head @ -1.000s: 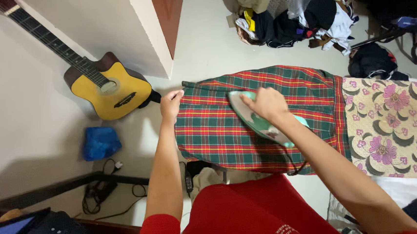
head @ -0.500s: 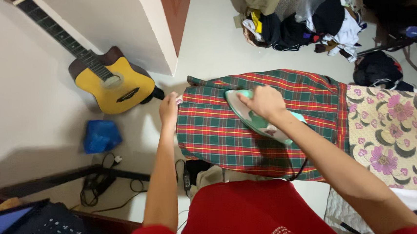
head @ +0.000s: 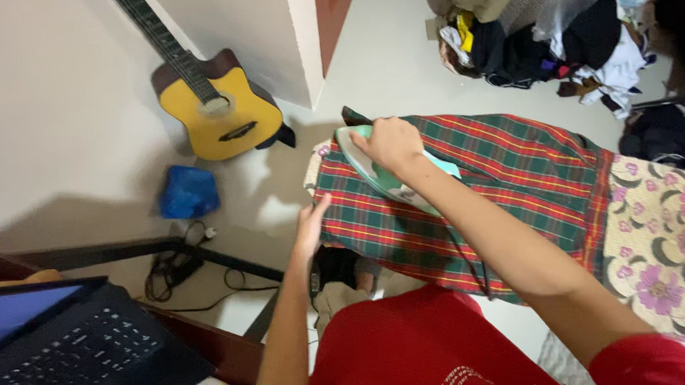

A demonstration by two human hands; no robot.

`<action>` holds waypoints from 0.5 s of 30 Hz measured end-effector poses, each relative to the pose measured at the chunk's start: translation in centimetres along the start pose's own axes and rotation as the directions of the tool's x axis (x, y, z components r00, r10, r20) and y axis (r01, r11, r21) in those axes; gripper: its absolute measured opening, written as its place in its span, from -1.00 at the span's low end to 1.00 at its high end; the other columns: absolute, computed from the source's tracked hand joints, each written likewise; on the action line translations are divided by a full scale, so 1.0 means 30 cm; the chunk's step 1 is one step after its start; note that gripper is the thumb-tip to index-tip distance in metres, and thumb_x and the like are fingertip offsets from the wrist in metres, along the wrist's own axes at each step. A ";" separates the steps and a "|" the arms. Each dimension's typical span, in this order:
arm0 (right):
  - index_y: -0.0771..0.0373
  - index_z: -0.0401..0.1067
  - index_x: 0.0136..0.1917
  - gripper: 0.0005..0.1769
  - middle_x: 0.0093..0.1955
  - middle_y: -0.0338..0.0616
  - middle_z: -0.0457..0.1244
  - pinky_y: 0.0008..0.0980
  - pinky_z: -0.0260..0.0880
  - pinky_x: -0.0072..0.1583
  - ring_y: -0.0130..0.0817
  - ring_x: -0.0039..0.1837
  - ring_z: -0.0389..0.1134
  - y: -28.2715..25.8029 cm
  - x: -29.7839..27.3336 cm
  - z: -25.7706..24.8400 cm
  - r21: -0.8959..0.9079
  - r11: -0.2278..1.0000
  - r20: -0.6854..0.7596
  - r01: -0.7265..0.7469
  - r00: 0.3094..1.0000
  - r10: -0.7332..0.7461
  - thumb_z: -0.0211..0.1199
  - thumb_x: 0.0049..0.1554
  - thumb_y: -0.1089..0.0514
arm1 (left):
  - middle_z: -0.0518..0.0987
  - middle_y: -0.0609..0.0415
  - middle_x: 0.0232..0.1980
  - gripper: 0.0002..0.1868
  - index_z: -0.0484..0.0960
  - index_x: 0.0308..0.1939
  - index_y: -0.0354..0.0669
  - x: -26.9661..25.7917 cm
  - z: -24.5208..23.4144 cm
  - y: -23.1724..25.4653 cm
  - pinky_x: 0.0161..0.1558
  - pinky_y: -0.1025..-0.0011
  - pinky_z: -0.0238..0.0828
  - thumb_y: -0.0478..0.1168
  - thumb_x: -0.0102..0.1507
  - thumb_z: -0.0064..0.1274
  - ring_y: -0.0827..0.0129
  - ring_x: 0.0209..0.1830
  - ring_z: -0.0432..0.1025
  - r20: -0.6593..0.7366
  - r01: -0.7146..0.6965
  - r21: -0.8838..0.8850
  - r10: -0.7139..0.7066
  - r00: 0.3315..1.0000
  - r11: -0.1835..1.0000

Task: The person irons a plaid shirt on an ironing board. They repeatedly smooth the fabric with their hands and move the iron across different sections of the shirt, adjusting its position as needed.

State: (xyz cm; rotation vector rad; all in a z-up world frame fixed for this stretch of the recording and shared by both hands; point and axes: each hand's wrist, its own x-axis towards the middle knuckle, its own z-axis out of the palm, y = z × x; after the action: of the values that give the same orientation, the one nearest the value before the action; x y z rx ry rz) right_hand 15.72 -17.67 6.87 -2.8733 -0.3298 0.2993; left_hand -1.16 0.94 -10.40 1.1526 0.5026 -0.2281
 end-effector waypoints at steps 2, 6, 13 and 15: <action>0.39 0.59 -0.17 -0.18 -0.22 0.26 0.39 0.00 0.52 -0.02 0.15 -0.09 0.48 0.068 -0.037 -0.034 -0.016 0.999 0.032 -0.050 0.998 0.050 0.11 0.16 -0.49 | 0.66 0.04 0.11 -0.48 0.62 0.17 -0.34 0.014 -0.017 0.008 0.13 0.44 0.38 0.02 0.33 0.08 0.43 0.06 0.51 0.027 0.014 -0.032 -0.013 1.000 0.999; 0.42 0.59 -0.16 -0.13 -0.21 0.27 0.39 -0.02 0.53 -0.01 0.14 -0.09 0.49 0.179 -0.128 -0.078 -0.054 0.988 0.077 -0.146 0.986 0.149 0.09 0.20 -0.52 | 0.65 0.02 0.13 -0.45 0.61 0.18 -0.35 0.025 -0.010 -0.044 0.14 0.42 0.36 0.04 0.31 0.10 0.40 0.08 0.49 -0.027 -0.038 -0.010 0.038 0.999 0.999; 0.34 0.59 -0.15 -0.19 -0.20 0.18 0.40 0.01 0.52 -0.06 0.07 -0.09 0.50 -0.033 0.003 0.005 0.038 0.996 0.089 -0.078 0.993 0.075 0.08 0.13 -0.50 | 0.67 -0.02 0.03 -0.44 0.67 0.11 -0.38 0.072 -0.034 -0.055 0.04 0.41 0.42 0.09 0.30 0.13 0.38 -0.03 0.51 -0.088 0.029 0.087 -0.021 0.996 0.996; 0.34 0.60 -0.18 -0.17 -0.19 0.19 0.41 -0.03 0.52 -0.03 0.09 -0.07 0.49 -0.066 0.037 0.028 0.016 1.000 0.024 -0.022 0.999 0.022 0.08 0.16 -0.51 | 0.67 -0.02 0.03 -0.44 0.66 0.11 -0.39 0.063 -0.030 -0.032 0.04 0.43 0.43 0.08 0.30 0.14 0.38 -0.03 0.52 -0.054 0.011 0.093 -0.006 0.999 0.996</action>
State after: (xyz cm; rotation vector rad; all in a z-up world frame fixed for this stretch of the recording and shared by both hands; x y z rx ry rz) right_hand 16.20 -15.34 6.37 -2.8610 -0.2991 0.3382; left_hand -0.16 1.52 -12.39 1.2507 0.5489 -0.2309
